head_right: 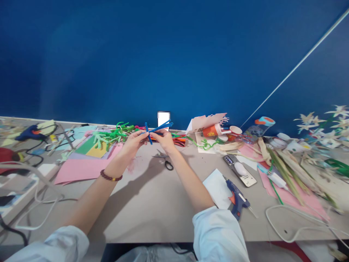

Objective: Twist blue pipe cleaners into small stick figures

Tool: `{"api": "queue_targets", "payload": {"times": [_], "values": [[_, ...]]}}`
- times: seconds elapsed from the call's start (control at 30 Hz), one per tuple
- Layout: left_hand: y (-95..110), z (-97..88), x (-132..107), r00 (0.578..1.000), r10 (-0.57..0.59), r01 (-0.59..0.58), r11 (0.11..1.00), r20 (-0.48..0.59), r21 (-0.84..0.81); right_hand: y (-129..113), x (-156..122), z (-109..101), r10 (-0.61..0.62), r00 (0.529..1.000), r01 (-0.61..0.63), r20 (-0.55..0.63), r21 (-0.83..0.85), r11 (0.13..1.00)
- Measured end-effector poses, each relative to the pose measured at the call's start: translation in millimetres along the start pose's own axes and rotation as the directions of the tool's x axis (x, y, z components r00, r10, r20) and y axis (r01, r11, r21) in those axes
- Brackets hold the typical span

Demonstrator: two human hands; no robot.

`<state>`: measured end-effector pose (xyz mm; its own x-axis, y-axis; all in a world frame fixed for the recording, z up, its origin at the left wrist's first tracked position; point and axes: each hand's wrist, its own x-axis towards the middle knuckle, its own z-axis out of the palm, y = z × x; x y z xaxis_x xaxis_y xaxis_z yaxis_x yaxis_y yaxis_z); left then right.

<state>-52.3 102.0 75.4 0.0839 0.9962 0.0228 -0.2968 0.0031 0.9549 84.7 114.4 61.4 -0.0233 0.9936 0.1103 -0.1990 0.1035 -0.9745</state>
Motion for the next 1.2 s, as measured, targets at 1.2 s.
{"api": "queue_targets", "payload": {"times": [1.2], "values": [[-3,-4.9,4,0.952,0.306,-0.293,0.909,0.002,0.296,-9,-3,-2,-0.058,0.997,0.064,0.045,-0.143,0.988]]}}
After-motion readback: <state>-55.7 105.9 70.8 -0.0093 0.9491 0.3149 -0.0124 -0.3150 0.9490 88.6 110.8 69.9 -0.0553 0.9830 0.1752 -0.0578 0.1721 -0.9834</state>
